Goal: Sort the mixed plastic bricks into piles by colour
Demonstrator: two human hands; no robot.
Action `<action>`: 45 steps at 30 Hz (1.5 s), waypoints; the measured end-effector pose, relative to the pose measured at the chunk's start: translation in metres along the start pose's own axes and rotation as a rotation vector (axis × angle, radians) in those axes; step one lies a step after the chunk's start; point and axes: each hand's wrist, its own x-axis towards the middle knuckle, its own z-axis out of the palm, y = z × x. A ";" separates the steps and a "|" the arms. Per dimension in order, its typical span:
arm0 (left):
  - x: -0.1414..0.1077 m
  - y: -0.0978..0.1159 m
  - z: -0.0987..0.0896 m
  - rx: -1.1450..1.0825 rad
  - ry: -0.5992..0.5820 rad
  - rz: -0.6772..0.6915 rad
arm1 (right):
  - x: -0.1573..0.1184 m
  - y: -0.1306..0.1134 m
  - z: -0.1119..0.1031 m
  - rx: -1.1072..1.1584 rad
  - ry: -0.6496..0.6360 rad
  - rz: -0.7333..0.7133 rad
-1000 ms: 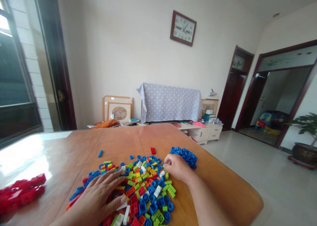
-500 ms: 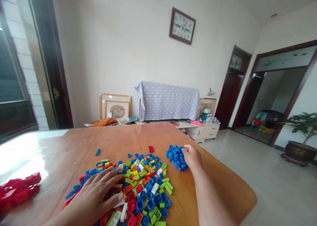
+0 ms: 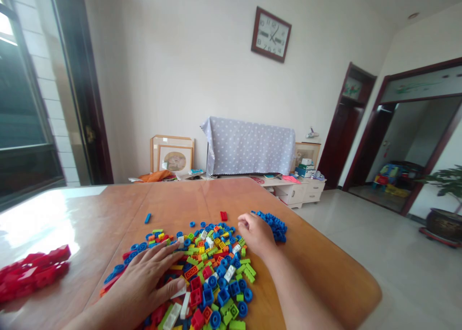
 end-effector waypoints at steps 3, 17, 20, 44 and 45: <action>0.000 -0.001 0.000 0.003 0.009 0.007 | -0.006 -0.015 0.005 -0.107 -0.168 -0.043; 0.001 0.000 0.000 -0.001 -0.015 -0.009 | 0.008 0.020 -0.009 -0.073 0.058 0.141; 0.001 0.000 0.000 -0.003 -0.002 0.000 | 0.010 0.053 -0.029 -0.148 0.215 0.292; 0.002 -0.001 0.001 0.016 0.011 0.003 | 0.017 0.081 -0.025 -0.373 0.155 0.513; 0.002 0.000 0.001 0.015 0.009 0.003 | 0.016 0.081 -0.024 -0.374 0.159 0.507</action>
